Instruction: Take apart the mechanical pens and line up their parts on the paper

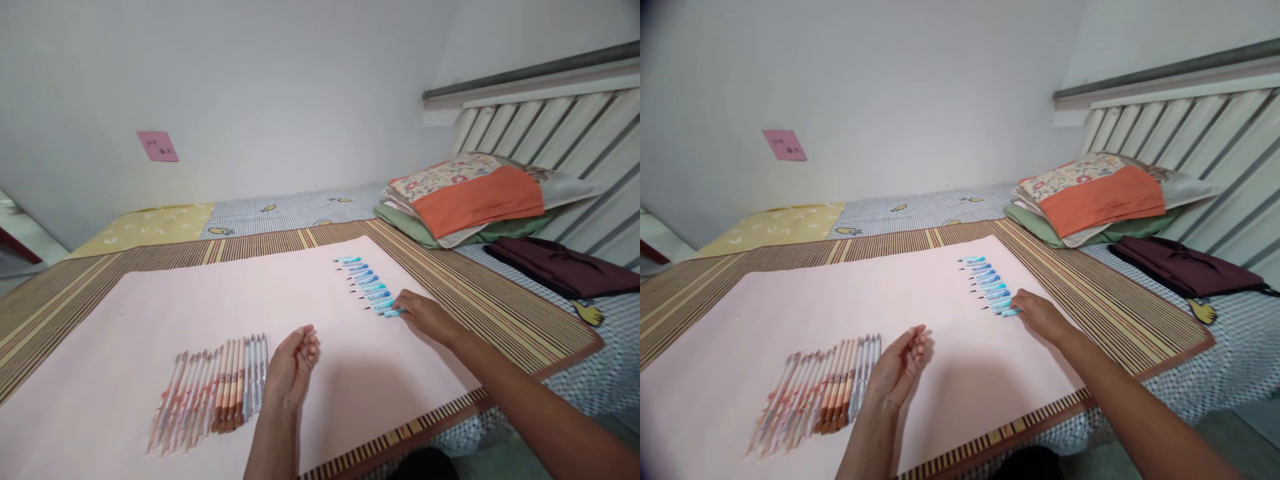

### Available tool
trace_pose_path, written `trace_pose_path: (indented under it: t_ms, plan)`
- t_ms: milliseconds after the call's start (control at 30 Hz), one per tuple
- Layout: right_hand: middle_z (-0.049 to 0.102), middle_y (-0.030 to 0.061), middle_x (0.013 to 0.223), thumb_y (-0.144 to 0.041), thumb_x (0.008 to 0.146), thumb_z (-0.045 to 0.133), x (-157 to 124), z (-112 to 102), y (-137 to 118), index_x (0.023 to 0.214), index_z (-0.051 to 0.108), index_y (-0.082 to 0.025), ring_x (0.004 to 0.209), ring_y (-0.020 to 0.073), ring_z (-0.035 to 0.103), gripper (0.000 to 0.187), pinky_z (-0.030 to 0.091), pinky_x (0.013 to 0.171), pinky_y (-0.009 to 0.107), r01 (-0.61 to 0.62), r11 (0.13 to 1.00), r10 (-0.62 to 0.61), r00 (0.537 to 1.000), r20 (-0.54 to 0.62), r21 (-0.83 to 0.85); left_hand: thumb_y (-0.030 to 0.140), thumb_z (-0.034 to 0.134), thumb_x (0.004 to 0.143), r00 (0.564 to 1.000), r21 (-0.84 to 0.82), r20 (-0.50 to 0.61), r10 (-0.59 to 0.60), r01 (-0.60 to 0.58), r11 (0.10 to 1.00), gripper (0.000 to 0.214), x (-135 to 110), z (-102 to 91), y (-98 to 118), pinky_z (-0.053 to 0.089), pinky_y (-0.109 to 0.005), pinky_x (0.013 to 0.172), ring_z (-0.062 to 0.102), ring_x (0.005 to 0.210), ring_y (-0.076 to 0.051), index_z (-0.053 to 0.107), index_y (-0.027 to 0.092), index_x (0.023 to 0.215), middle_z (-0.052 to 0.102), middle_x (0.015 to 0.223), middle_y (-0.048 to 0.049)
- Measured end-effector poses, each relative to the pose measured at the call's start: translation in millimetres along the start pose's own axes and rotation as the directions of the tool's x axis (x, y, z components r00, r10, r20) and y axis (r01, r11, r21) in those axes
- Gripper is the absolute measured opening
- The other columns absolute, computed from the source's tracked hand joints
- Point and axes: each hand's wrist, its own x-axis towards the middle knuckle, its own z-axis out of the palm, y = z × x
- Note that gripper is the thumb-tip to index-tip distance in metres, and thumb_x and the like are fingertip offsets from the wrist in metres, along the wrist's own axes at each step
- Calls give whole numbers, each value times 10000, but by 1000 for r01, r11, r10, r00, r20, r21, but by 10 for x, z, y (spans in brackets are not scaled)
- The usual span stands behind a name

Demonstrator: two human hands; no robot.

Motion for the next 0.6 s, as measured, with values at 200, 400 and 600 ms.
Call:
trace_pose_path:
  t_ms: [200, 400, 600]
  plan:
    - [669, 66, 955, -60, 826, 461, 1, 18, -69, 880, 689, -219, 894, 202, 641, 283, 445, 763, 286, 39, 998, -39, 999, 12, -49, 79, 506, 955, 1000, 8, -8, 9, -9, 1000, 230, -29, 11, 56, 454, -140, 434, 580, 484, -77, 703, 27, 847, 664, 641, -80]
    - [663, 60, 922, -83, 833, 463, -1, 106, -113, 866, 665, -223, 867, 212, 638, 248, 449, 759, 310, 38, 997, -39, 999, -29, -63, 70, 503, 950, 999, 11, -30, 29, -28, 1000, 231, -43, 18, 99, 453, -141, 430, 576, 478, -77, 706, 33, 846, 662, 639, -78]
    - [655, 57, 959, -176, 883, 481, -70, 162, -1, 924, 630, -227, 822, 198, 638, 163, 477, 746, 311, 28, 990, 4, 974, -226, 138, 82, 515, 945, 999, 15, -24, 39, -39, 999, 219, -43, -11, 146, 446, -138, 420, 569, 479, -75, 710, 40, 854, 658, 639, -69]
